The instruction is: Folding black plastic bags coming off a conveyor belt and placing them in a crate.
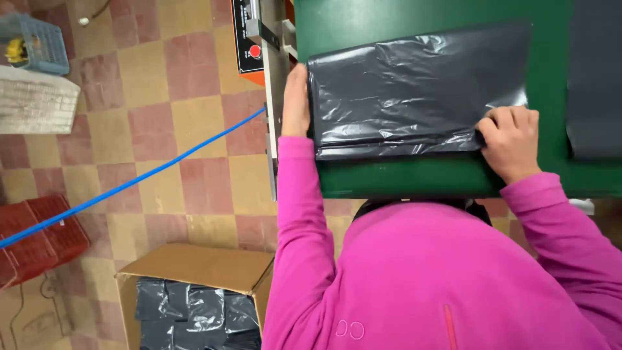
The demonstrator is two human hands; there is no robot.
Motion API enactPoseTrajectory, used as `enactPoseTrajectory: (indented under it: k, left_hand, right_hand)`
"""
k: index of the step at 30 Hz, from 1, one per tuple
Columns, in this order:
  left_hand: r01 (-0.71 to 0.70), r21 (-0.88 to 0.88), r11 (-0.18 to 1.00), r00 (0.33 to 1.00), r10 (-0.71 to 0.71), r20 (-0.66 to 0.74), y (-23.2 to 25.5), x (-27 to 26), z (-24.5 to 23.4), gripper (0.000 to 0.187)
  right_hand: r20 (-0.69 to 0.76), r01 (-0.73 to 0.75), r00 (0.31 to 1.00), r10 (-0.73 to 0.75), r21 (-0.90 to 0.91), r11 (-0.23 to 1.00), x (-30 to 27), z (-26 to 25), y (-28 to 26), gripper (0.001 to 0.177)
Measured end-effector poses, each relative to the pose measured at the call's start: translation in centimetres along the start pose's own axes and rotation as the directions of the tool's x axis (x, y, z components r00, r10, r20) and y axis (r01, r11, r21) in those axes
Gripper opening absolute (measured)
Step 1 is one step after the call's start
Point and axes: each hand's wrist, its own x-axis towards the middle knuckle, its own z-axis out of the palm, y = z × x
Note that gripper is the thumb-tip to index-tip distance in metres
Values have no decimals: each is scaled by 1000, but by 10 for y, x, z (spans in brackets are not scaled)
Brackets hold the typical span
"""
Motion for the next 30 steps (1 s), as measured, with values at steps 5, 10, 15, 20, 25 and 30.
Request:
enactPoseTrajectory:
  k: [5, 10, 15, 20, 25, 30]
  left_hand:
    - [-362, 926, 110, 855, 435, 283, 37, -126, 71, 65]
    - [-616, 621, -485, 713, -8, 701, 15, -152, 51, 45]
    - [-780, 573, -251, 624, -387, 679, -3, -148, 101, 15]
    - [-633, 668, 392, 532, -406, 743, -14, -63, 137, 36]
    - [621, 439, 649, 685, -722, 100, -56, 41, 81, 75]
    - [-169, 937, 305, 986, 37, 165, -57, -18, 115, 52]
  right_hand:
    - [57, 80, 995, -77, -36, 996, 5, -45, -21, 33]
    - [56, 186, 974, -221, 363, 913, 47, -55, -108, 60]
    - [-38, 318, 942, -332, 414, 853, 14, 6, -142, 62]
    - [33, 113, 984, -176, 649, 752, -69, 39, -95, 44]
    - [763, -553, 484, 429, 646, -525, -106, 87, -36, 37]
    - [848, -385, 477, 231, 438, -813, -64, 56, -4, 44]
